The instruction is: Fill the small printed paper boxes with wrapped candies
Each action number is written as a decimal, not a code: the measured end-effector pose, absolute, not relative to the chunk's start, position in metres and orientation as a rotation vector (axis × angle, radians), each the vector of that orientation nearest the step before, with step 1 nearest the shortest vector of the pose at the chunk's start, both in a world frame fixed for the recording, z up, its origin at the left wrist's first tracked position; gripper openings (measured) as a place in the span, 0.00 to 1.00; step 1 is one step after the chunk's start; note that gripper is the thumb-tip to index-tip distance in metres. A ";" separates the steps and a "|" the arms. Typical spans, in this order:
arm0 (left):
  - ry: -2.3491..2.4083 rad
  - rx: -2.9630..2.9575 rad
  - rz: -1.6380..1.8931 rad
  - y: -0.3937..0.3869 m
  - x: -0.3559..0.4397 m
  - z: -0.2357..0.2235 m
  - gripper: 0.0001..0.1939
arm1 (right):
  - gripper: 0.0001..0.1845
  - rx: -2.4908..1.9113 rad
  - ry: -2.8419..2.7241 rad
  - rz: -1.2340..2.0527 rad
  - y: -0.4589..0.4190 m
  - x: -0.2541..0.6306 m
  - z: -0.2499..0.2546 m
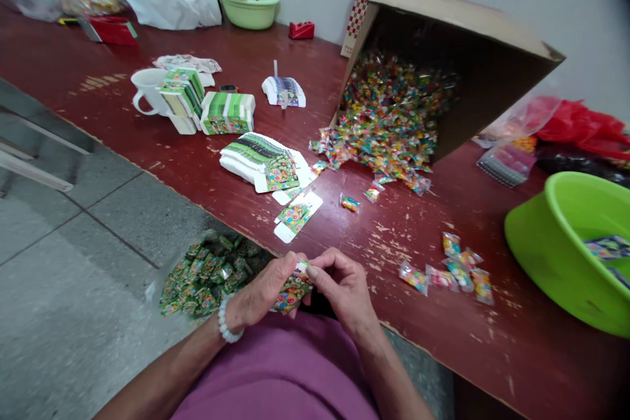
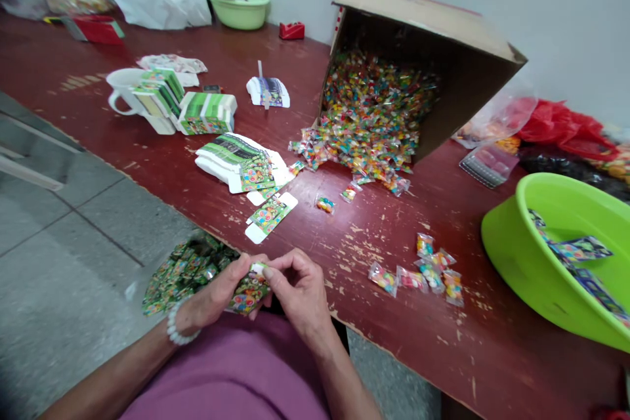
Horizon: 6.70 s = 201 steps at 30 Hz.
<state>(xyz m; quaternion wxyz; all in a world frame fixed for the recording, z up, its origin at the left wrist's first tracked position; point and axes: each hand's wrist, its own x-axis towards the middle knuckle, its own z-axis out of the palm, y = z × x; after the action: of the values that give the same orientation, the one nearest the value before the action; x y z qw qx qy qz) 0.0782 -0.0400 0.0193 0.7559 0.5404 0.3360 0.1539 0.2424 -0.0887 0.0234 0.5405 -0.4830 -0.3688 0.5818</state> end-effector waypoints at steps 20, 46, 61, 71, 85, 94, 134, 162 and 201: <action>0.750 0.895 0.462 -0.038 0.090 0.022 0.20 | 0.07 -1.176 -1.035 1.187 -0.089 0.238 0.012; 1.045 1.146 0.252 -0.023 -0.033 -0.008 0.15 | 0.14 -2.106 -1.532 0.257 0.010 0.340 -0.011; 0.936 1.108 0.326 -0.004 0.015 0.035 0.22 | 0.09 -1.955 -1.552 0.349 -0.017 0.313 -0.006; 0.791 1.153 0.230 -0.007 0.064 0.037 0.15 | 0.07 -1.346 -2.126 0.353 -0.067 0.273 0.032; 0.792 1.092 0.158 -0.009 0.085 0.028 0.11 | 0.09 -1.188 -2.094 0.444 -0.067 0.281 0.021; 0.765 1.129 0.220 -0.013 0.089 0.024 0.17 | 0.08 -1.427 -1.676 0.618 -0.059 0.286 -0.006; 0.848 0.554 0.762 -0.025 0.096 0.026 0.20 | 0.04 -1.211 -1.094 0.960 -0.075 0.233 0.028; 0.886 0.840 0.658 -0.029 0.090 0.027 0.21 | 0.05 -1.254 -1.169 1.098 -0.070 0.247 0.029; 1.004 1.076 0.649 -0.023 0.095 0.032 0.21 | 0.10 -1.389 -1.116 1.125 -0.066 0.246 0.029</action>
<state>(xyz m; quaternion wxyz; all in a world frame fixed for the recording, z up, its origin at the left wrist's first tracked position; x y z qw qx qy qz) 0.0947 -0.0228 0.0317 0.6937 0.4818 0.4494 0.2908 0.2455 -0.0658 0.0288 0.4945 -0.5729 -0.4602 0.4642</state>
